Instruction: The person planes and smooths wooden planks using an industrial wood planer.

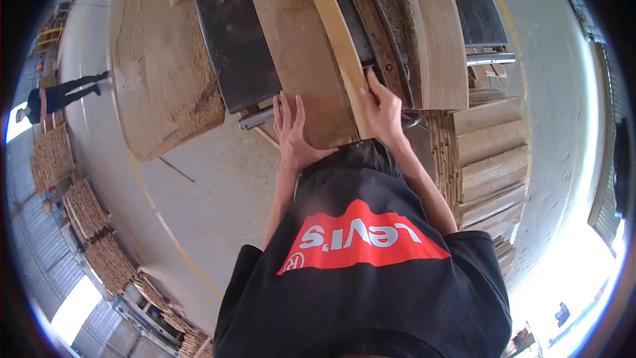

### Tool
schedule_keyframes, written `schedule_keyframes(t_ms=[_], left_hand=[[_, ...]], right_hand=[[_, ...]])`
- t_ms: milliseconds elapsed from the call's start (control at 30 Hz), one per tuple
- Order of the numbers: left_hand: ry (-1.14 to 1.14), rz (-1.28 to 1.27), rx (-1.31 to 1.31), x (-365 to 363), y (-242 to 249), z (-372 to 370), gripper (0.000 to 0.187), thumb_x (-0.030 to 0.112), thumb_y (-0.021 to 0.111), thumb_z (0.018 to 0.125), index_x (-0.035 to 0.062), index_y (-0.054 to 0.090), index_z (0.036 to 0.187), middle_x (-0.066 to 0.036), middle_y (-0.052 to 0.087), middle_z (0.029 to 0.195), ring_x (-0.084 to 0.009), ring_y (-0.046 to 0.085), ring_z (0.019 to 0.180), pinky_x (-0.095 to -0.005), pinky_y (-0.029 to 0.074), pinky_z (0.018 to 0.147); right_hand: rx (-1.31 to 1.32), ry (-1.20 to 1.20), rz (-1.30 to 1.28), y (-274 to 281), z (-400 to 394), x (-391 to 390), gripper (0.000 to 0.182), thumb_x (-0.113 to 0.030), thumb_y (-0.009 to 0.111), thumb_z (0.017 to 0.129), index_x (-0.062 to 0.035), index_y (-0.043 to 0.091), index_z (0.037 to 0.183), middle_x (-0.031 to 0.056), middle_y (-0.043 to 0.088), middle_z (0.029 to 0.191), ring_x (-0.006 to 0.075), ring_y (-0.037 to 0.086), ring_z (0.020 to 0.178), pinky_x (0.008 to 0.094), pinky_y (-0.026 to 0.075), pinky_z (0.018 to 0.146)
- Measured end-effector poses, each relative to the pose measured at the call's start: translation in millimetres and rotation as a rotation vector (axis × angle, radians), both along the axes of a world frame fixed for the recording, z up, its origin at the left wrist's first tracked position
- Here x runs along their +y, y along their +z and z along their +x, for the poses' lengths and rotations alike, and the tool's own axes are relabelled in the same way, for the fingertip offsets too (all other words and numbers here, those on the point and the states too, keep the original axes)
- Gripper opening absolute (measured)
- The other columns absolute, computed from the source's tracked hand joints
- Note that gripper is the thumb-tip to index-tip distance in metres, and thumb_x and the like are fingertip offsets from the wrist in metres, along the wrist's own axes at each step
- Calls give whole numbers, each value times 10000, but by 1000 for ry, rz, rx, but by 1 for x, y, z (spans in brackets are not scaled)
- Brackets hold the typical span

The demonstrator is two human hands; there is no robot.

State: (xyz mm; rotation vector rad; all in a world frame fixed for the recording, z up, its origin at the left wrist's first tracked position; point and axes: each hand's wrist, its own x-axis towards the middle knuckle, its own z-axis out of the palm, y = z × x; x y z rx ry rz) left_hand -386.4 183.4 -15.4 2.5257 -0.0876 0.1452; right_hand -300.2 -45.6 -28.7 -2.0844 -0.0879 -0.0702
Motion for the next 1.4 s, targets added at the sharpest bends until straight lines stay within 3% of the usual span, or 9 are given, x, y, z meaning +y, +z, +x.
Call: schedule_keyframes(t_ms=[33,67,167,200,433,900,1100,1300,1400], left_hand=[[-8,7,0,1,0,2,1536,504,1022,412,44,282,1677,-333,177,1720,-530,140,1600,-636,244,1242],[-13,15,-3,1,1,5,1529,501,1021,413,36,289,1672,-338,187,1715,-527,151,1600,-633,249,1241],[-26,10,-4,3,3,18,1474,504,1018,444,-6,331,1644,-364,232,1688,-522,176,1597,-622,251,1244],[-31,-1,0,2,4,22,1450,506,1016,458,-23,348,1632,-374,250,1677,-521,182,1597,-618,250,1246],[-85,76,-58,-4,-7,71,1437,596,961,486,5,339,1639,-390,256,1665,-513,205,1594,-623,247,1232],[-32,30,-81,71,-2,250,1415,607,969,427,53,429,1612,-359,321,1652,-427,216,1617,-616,229,1255],[-7,92,-105,89,-4,293,1392,729,933,466,91,462,1610,-362,382,1624,-436,232,1609,-661,216,1244],[-137,-36,-223,203,0,358,1187,755,859,658,56,520,1557,-266,488,1595,-441,226,1608,-618,218,1258],[295,263,-258,306,-2,408,1016,720,768,826,65,519,1562,-297,431,1620,-447,305,1569,-600,278,1248]], right_hand=[[2,5,-68,-11,0,6,360,-68,661,1013,28,664,1360,249,728,1001,392,712,820,392,547,744],[205,-12,-96,1,0,12,391,-32,620,1015,46,627,1398,296,710,1192,461,708,1034,402,566,887],[-134,13,-172,8,8,19,442,-29,608,1016,69,570,1446,326,598,1423,490,618,1268,421,526,1054],[-184,56,-154,12,7,20,502,-16,627,996,75,530,1480,318,493,1542,502,499,1415,466,460,1158],[-207,309,-109,23,17,29,527,-37,691,944,34,564,1451,279,492,1562,452,450,1483,489,422,1206],[-88,277,-373,20,71,34,689,-16,679,930,27,425,1569,253,419,1634,439,392,1526,498,371,1244],[-67,280,-497,9,69,39,714,5,685,903,6,430,1570,253,403,1647,443,382,1532,513,368,1248],[-103,268,-537,6,69,45,701,46,681,872,6,478,1542,267,435,1625,474,417,1503,522,367,1244],[-87,280,-589,3,67,45,748,61,651,828,-3,469,1552,258,412,1644,468,399,1517,527,365,1246]])
